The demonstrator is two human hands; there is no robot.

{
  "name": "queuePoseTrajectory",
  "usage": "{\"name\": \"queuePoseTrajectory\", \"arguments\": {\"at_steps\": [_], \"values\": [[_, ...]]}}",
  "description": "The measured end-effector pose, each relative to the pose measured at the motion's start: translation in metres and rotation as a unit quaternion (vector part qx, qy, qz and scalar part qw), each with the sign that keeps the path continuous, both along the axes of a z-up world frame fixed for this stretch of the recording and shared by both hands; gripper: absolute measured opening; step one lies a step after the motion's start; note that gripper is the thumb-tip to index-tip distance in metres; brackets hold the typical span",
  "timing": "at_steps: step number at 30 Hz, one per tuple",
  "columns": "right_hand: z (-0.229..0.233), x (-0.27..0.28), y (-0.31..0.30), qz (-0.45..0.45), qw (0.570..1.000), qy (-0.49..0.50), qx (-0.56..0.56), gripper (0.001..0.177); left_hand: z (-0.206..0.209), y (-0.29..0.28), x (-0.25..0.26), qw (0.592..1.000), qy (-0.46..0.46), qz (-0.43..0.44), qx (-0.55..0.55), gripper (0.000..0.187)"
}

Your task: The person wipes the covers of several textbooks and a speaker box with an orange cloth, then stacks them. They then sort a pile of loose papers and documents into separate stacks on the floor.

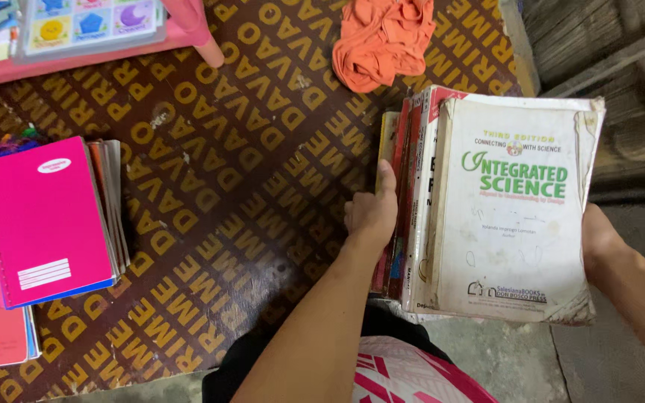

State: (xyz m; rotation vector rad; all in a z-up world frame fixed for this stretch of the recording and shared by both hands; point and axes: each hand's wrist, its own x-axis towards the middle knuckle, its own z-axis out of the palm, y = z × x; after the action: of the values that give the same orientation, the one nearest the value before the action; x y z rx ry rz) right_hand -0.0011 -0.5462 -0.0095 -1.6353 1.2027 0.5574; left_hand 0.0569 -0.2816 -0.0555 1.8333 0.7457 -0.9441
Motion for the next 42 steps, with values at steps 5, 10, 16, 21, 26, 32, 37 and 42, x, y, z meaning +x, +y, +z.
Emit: {"name": "queuePoseTrajectory", "arguments": {"at_steps": [5, 10, 16, 21, 26, 32, 37, 42], "values": [[-0.014, -0.004, -0.008, 0.031, 0.999, -0.005, -0.011, 0.054, 0.007, -0.018, -0.005, 0.999, 0.038, 0.006, 0.026, 0.102], [-0.022, -0.004, -0.007, -0.016, 1.0, 0.002, -0.005, 0.054, 0.021, -0.01, -0.001, 0.998, 0.063, -0.001, 0.01, 0.101], [-0.015, -0.003, -0.001, 0.017, 0.999, -0.046, 0.024, 0.055, 0.018, -0.002, 0.005, 0.998, 0.066, -0.001, 0.017, 0.106], [-0.022, -0.006, 0.004, 0.017, 0.997, -0.063, 0.038, 0.055, 0.011, 0.009, 0.009, 0.997, 0.071, 0.001, 0.024, 0.108], [-0.033, -0.018, 0.019, -0.001, 0.992, -0.1, 0.08, 0.062, 0.016, 0.021, 0.009, 0.995, 0.086, -0.02, 0.053, 0.109], [-0.038, -0.036, 0.045, -0.067, 0.981, -0.135, 0.12, 0.061, 0.023, 0.055, -0.009, 0.993, 0.112, -0.012, 0.044, 0.107], [-0.056, -0.049, 0.062, -0.041, 0.974, -0.164, 0.153, 0.06, 0.009, 0.083, -0.022, 0.997, 0.069, -0.018, 0.043, 0.107], [-0.042, -0.056, 0.094, 0.029, 0.971, -0.201, 0.122, 0.063, 0.01, 0.119, -0.032, 0.999, 0.037, 0.025, 0.001, 0.1]]}}
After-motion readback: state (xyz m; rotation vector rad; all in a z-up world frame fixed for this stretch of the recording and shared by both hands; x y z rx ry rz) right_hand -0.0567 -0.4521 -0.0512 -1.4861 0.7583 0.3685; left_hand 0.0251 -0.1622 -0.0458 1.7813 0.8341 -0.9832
